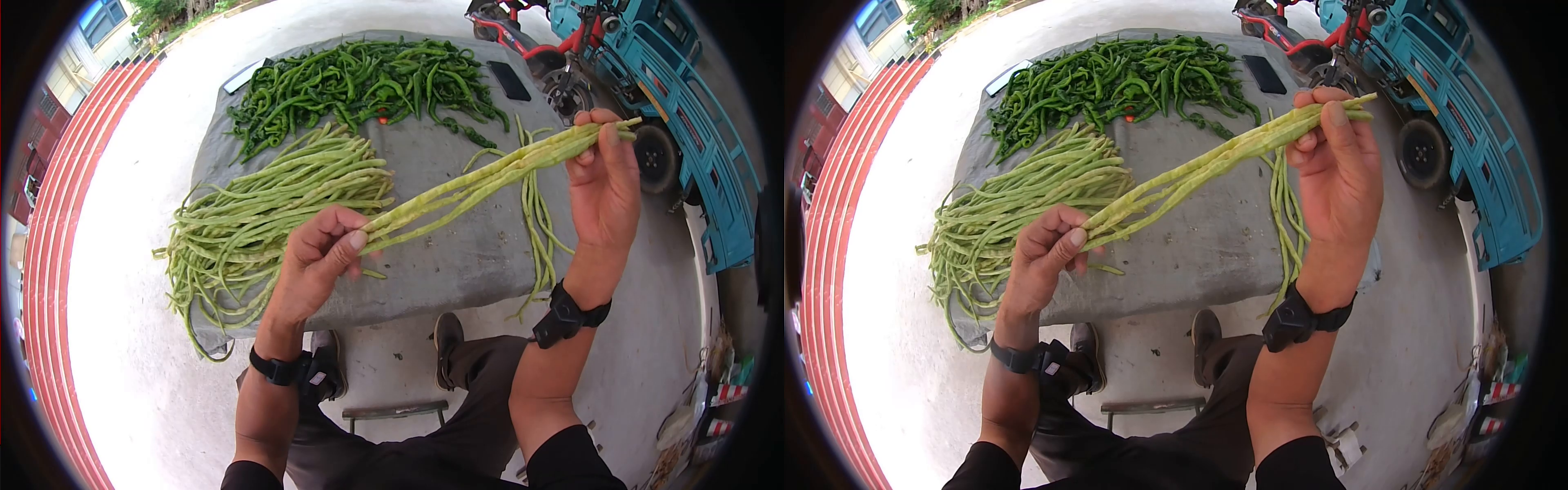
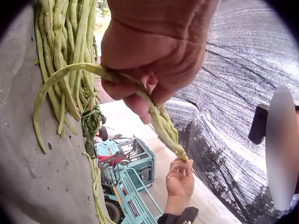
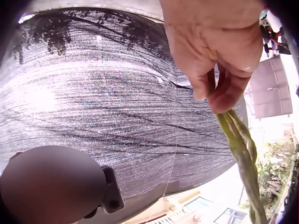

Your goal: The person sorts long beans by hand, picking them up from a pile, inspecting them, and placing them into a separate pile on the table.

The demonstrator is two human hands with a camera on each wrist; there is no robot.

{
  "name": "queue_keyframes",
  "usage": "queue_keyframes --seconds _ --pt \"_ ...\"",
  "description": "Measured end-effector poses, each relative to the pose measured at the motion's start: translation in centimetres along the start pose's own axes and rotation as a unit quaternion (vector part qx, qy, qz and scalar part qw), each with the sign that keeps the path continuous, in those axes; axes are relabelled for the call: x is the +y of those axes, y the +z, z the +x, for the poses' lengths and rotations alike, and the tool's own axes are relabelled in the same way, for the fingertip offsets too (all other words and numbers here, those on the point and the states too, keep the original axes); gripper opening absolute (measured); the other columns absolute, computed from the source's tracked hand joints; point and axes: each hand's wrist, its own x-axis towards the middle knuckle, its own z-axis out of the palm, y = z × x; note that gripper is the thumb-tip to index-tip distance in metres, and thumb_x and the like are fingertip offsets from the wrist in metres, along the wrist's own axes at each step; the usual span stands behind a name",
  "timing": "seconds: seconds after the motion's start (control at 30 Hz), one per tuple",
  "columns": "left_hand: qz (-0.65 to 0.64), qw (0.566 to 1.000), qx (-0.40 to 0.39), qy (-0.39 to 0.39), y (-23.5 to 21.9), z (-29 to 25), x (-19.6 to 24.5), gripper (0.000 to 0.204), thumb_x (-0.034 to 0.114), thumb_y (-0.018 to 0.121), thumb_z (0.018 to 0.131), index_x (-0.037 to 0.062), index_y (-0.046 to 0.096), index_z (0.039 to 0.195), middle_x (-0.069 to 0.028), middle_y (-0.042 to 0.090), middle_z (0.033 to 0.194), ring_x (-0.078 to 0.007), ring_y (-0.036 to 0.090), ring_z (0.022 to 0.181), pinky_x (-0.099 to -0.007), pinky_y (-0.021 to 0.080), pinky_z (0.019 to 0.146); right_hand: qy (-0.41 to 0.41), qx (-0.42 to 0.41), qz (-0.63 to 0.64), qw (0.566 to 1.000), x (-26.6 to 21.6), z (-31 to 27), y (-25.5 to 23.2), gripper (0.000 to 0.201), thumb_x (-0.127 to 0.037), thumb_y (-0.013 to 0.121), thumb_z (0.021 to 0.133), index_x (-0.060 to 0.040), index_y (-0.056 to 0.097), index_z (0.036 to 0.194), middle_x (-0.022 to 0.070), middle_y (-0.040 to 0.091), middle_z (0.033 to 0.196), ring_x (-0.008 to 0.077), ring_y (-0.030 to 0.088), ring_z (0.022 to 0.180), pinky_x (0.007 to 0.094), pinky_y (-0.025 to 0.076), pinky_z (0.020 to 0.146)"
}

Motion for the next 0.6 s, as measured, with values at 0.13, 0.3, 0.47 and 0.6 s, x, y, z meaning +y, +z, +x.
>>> queue_keyframes --seconds 0.13,0.3,0.47,0.6 --pt "-0.019 0.999 0.039 0.005 -0.4 -0.1 -0.1 0.018 0.019 0.069 0.105 0.0041 0.069 0.114 -0.0008 0.075 0.098 -0.0045 0.061 0.076 -0.0206 0.046 0.064 -0.004 -0.001 -0.003 1.0 -0.1 0.0 0.1 0.025 -0.015 0.065 0.107 0.0004 0.066 0.127 0.0143 0.071 0.121 0.0114 0.062 0.084 0.0281 0.053 0.071" --pt "-0.021 0.997 0.067 0.026 -0.4 0.2 -0.4 0.02 0.018 0.07 0.104 0.0041 0.071 0.118 -0.0014 0.077 0.1 -0.0047 0.063 0.074 -0.0196 0.043 0.063 -0.008 0.01 -0.01 1.0 -0.2 -0.1 -0.3 0.027 -0.015 0.066 0.106 0.0007 0.066 0.127 0.0149 0.071 0.121 0.0114 0.062 0.085 0.0276 0.052 0.071" --pt "-0.069 0.995 0.068 0.01 0.2 0.4 -0.7 0.023 0.019 0.066 0.107 0.004 0.071 0.123 -0.0012 0.077 0.102 -0.005 0.064 0.075 -0.0198 0.042 0.063 -0.004 0.039 -0.045 0.998 -0.2 0.0 -0.6 0.028 -0.017 0.067 0.106 0.0012 0.065 0.128 0.0142 0.071 0.119 0.0104 0.061 0.084 0.0267 0.05 0.07" --pt "-0.094 0.994 0.051 -0.003 0.3 0.4 -1.2 0.025 0.019 0.063 0.108 0.0051 0.069 0.128 -0.0006 0.077 0.104 -0.0052 0.064 0.075 -0.02 0.043 0.063 -0.014 0.049 -0.061 0.997 -0.2 -0.1 -0.4 0.029 -0.017 0.066 0.107 0.0016 0.065 0.128 0.0138 0.07 0.118 0.0098 0.059 0.083 0.0264 0.05 0.071"
